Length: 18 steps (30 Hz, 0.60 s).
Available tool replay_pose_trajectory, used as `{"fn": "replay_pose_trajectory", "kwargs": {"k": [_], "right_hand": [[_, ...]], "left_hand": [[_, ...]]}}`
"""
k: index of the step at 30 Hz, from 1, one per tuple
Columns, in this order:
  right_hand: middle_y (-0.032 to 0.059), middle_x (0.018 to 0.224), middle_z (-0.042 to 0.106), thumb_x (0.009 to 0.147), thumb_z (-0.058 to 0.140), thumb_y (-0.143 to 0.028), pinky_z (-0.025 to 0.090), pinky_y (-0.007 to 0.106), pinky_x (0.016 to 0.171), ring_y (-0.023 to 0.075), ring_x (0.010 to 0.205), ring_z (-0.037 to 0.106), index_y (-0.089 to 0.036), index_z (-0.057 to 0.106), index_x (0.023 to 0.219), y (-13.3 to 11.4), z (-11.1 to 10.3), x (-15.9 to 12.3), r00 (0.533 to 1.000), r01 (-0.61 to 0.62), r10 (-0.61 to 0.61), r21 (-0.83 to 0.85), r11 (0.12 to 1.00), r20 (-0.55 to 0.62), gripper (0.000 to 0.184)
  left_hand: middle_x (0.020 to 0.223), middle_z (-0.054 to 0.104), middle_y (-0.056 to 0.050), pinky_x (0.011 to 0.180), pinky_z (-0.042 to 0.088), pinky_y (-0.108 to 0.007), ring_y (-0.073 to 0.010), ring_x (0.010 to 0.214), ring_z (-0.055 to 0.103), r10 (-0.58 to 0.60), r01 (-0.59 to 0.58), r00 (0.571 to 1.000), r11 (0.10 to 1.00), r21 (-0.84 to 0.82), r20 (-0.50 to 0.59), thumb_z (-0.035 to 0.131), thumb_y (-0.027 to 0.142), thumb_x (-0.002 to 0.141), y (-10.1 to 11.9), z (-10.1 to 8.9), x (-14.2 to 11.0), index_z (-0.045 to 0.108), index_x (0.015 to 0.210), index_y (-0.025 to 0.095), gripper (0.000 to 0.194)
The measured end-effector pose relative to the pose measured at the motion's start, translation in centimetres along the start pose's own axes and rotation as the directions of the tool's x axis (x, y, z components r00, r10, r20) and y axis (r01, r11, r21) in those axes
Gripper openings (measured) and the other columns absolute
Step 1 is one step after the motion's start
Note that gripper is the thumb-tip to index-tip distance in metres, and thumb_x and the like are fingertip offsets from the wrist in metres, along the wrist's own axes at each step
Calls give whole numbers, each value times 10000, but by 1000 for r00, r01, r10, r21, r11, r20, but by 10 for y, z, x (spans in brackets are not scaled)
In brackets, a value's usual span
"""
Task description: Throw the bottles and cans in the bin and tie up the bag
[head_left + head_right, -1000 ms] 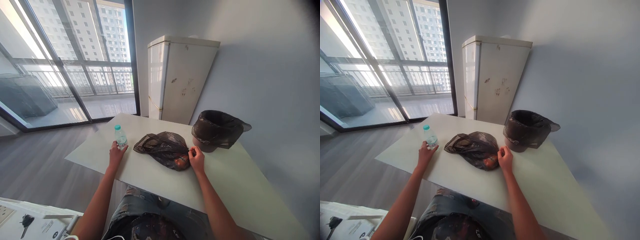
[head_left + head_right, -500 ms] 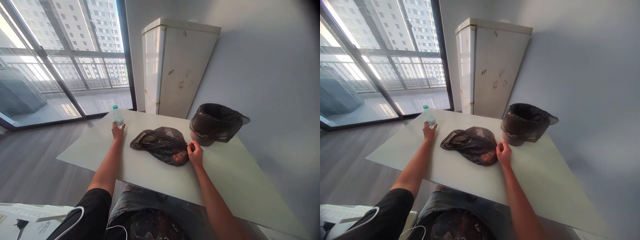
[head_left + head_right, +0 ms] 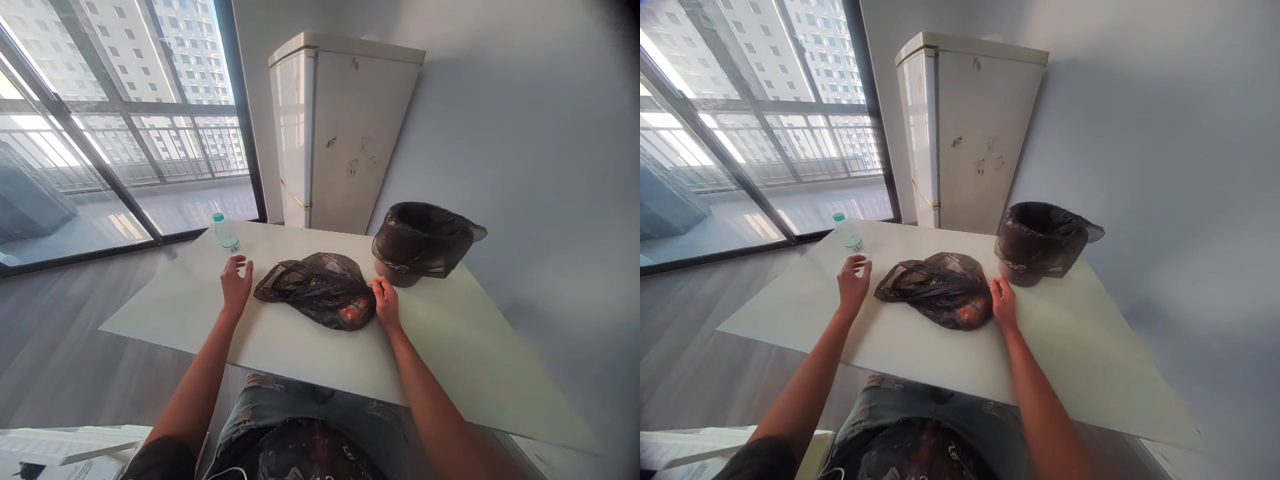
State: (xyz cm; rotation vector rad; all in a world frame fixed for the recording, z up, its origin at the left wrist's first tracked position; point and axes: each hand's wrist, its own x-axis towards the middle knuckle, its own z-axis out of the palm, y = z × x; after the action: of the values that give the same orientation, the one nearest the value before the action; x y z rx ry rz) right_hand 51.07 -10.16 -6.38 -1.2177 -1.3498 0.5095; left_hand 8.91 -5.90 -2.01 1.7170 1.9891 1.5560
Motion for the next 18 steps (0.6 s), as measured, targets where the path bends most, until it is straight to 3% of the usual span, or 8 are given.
{"fn": "replay_pose_trajectory", "kwargs": {"k": [2, 3, 5, 8, 10, 12, 15, 18], "right_hand": [[5, 787, 550, 1043, 517, -501, 395, 332, 749, 200, 768, 504, -226, 573, 860, 0, 1, 1, 1000, -6, 6, 12, 1000, 8, 335], [4, 789, 543, 1041, 529, -494, 395, 332, 751, 197, 765, 499, -226, 573, 851, -1, 0, 1, 1000, -2, 1, 26, 1000, 27, 332], [5, 814, 528, 1022, 592, -468, 402, 333, 778, 194, 786, 502, -225, 564, 814, -6, -1, 1, 995, 37, -43, 79, 996, 88, 322], [24, 920, 530, 971, 707, -405, 416, 350, 886, 209, 902, 531, -223, 622, 808, -12, -4, 0, 972, 122, -150, 158, 980, 181, 259], [35, 963, 516, 957, 737, -371, 415, 362, 920, 215, 943, 534, -229, 691, 817, -12, -6, -1, 953, 143, -185, 182, 973, 239, 205], [40, 964, 491, 956, 740, -356, 417, 363, 903, 212, 935, 528, -220, 683, 725, -9, -7, -1, 932, 133, -192, 203, 970, 307, 275], [40, 955, 486, 928, 773, -353, 411, 363, 884, 210, 931, 521, -193, 543, 591, -3, -6, 1, 912, 123, -191, 203, 971, 363, 439], [35, 943, 512, 883, 819, -356, 407, 360, 870, 207, 914, 513, -195, 467, 598, -2, -2, 3, 909, 128, -181, 163, 978, 376, 480]], "left_hand": [[1003, 747, -53, 974, 532, -356, -209, 960, 710, 184, -179, 980, 982, -62, 81, 551, 367, 1028, 41, -6, -26, 669, 1037, 214, 193], [994, 756, -47, 958, 534, -337, -202, 958, 716, 263, -246, 949, 963, -113, 173, 546, 345, 1032, 60, -6, -38, 679, 1029, 222, 182], [1031, 759, -47, 920, 544, -322, -196, 955, 723, 334, -290, 897, 939, -187, 290, 546, 299, 1022, 90, 4, -55, 681, 1064, 229, 158], [1106, 755, -75, 929, 547, -347, -226, 1010, 730, 250, -222, 872, 968, -117, 420, 550, 279, 1011, 113, 34, -66, 674, 1075, 222, 151], [1154, 745, -110, 939, 542, -380, -269, 1056, 726, 127, -162, 855, 986, 26, 503, 586, 353, 1006, 118, 56, -69, 668, 1106, 204, 197], [1180, 730, -158, 924, 537, -410, -321, 1089, 716, -9, -124, 815, 974, 190, 579, 634, 452, 982, 120, 73, -72, 649, 1148, 172, 325], [1216, 712, -204, 927, 521, -411, -366, 1157, 691, -121, -158, 734, 926, 342, 668, 717, 455, 919, 122, 84, -81, 609, 1208, 132, 447], [1320, 674, -218, 988, 492, -382, -365, 1247, 652, -93, -245, 699, 901, 359, 709, 782, 323, 847, 123, 82, -92, 564, 1290, 108, 539]]}}
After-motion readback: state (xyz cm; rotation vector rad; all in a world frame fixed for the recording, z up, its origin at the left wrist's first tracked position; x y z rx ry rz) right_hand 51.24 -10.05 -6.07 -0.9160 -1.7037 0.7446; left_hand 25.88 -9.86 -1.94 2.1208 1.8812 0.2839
